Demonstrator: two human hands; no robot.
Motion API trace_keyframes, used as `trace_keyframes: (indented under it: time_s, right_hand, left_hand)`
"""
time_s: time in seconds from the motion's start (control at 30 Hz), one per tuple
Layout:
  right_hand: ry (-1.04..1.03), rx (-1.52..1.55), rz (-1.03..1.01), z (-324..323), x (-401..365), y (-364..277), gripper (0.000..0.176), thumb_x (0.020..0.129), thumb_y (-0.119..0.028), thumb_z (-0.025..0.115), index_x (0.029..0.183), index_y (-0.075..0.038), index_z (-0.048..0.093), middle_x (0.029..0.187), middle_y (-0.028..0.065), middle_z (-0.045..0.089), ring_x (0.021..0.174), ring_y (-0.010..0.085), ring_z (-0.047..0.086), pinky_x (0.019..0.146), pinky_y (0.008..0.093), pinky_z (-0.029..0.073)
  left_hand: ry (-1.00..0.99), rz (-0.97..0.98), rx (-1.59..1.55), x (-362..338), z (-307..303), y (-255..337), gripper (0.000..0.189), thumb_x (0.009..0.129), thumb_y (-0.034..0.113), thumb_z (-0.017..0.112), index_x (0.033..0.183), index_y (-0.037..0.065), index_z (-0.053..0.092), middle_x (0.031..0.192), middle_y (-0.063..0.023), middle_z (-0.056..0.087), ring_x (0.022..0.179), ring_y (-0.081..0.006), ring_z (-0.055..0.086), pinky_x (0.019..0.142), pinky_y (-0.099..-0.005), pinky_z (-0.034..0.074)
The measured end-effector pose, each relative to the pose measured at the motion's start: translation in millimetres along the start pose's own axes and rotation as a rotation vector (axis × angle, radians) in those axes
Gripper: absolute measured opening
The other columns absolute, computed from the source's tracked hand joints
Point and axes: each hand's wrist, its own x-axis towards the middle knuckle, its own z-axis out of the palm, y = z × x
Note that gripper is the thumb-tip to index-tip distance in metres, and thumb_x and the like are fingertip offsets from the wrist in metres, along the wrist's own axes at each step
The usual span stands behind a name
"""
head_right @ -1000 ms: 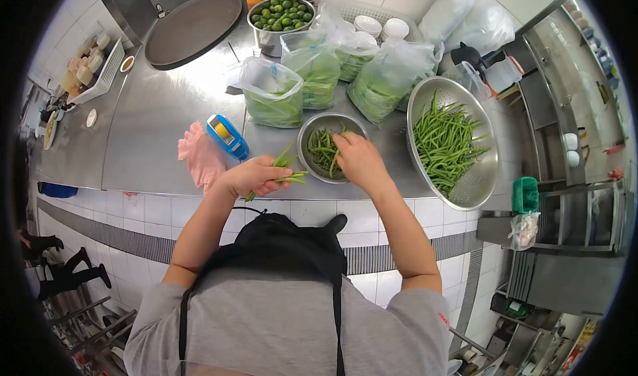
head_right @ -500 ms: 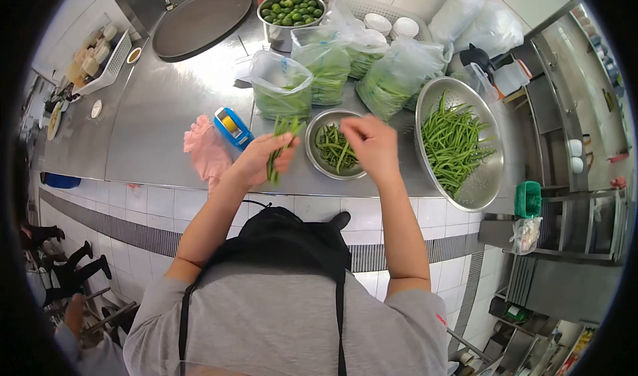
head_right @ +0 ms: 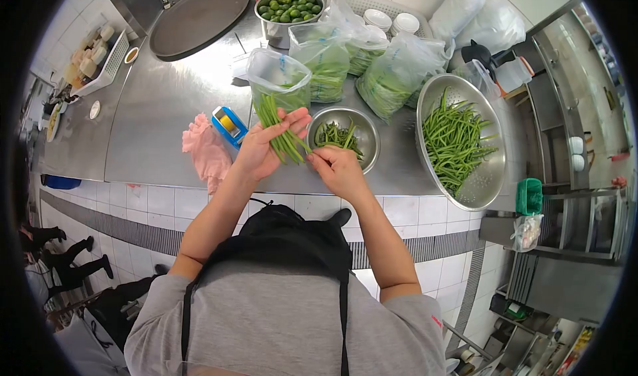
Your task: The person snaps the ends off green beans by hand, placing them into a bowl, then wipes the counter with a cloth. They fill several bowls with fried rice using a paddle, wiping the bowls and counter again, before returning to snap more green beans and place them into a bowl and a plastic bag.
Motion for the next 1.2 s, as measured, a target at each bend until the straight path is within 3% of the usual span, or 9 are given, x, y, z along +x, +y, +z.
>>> trace_keyframes:
  time_s: [0.1,0.17,0.33,0.5,0.67,0.77,0.97,1.1,1.2]
  right_hand:
    - [0.229,-0.178,-0.097,-3,2,-2,0.016,0.084,-0.012,0.055,0.082,0.003,0.061,0.064,0.0042,0.056,0.054,0.0098,0.05,0.049,0.0234,0.039]
    - [0.389,0.718,0.08,-4,6,-3,0.015,0.084,-0.011,0.055,0.081,0.003,0.062,0.065,0.0037,0.057,0.053,0.0095,0.048,0.049,0.0213,0.038]
    - [0.526,0.972,-0.106,-11,4,-15,0.018,0.085,-0.013,0.055,0.084,0.003,0.063,0.069,0.0043,0.059,0.059,0.0087,0.051,0.053,0.0209,0.04]
    - [0.276,-0.322,-0.338,-3,8,-26,0.014,0.081,-0.011,0.055,0.088,-0.001,0.063,0.068,0.0099,0.058,0.062,0.0161,0.056,0.059,0.0244,0.044]
    - [0.432,-0.208,-0.257,-2,13,-18,0.01,0.077,-0.004,0.055,0.082,-0.002,0.063,0.069,0.0102,0.057,0.059,0.0166,0.054,0.056,0.0242,0.042]
    - [0.651,0.531,-0.059,-10,15,-3,0.007,0.076,-0.004,0.057,0.078,0.0,0.063,0.067,0.0084,0.056,0.055,0.0137,0.052,0.052,0.0247,0.041]
    - [0.466,-0.688,-0.145,-24,0,40,0.017,0.077,-0.004,0.059,0.092,0.002,0.061,0.076,0.0094,0.059,0.065,0.0145,0.056,0.059,0.0254,0.045]
    - [0.214,-0.199,-0.098,-22,-7,-3,0.023,0.075,-0.007,0.061,0.097,0.0,0.06,0.081,0.0132,0.06,0.069,0.0253,0.058,0.062,0.0315,0.046]
    - [0.212,-0.482,-0.241,-15,-8,-7,0.019,0.077,-0.009,0.059,0.093,-0.001,0.061,0.08,0.0132,0.059,0.068,0.0268,0.057,0.061,0.0326,0.045]
  left_hand:
    - [0.035,0.004,0.026,-2,-2,-4,0.008,0.085,0.002,0.049,0.086,0.009,0.049,0.117,-0.0165,0.051,0.111,-0.0277,0.047,0.095,-0.0382,0.038]
    - [-0.005,-0.009,-0.034,-4,5,-13,0.009,0.085,0.001,0.048,0.083,0.01,0.047,0.12,-0.0164,0.048,0.114,-0.0275,0.045,0.098,-0.0396,0.035]
    - [0.087,0.101,-0.098,3,7,-16,0.012,0.086,0.001,0.046,0.079,0.011,0.044,0.122,-0.0164,0.046,0.117,-0.0271,0.042,0.102,-0.0408,0.03]
    - [-0.031,0.191,0.046,8,13,-16,0.012,0.085,0.0,0.047,0.081,0.011,0.045,0.12,-0.0152,0.049,0.115,-0.0247,0.043,0.099,-0.0385,0.032]
    - [-0.082,0.162,0.017,10,21,-30,0.013,0.086,0.0,0.047,0.079,0.011,0.045,0.121,-0.0146,0.048,0.114,-0.0229,0.044,0.097,-0.0362,0.034]
    - [-0.04,0.121,-0.08,9,22,-34,0.014,0.085,0.0,0.047,0.078,0.012,0.045,0.122,-0.0136,0.048,0.113,-0.0225,0.044,0.097,-0.036,0.034]
    - [0.076,0.151,-0.095,16,4,-33,0.016,0.086,0.0,0.046,0.076,0.013,0.044,0.125,-0.0112,0.045,0.116,-0.0224,0.041,0.101,-0.0375,0.03]
    - [0.086,0.187,-0.073,21,9,-36,0.015,0.085,0.0,0.048,0.077,0.013,0.045,0.123,-0.0115,0.048,0.113,-0.0213,0.044,0.097,-0.0361,0.032]
    - [0.055,0.2,-0.051,22,13,-38,0.015,0.085,0.0,0.047,0.078,0.013,0.045,0.123,-0.0111,0.047,0.113,-0.0209,0.044,0.096,-0.0354,0.033]
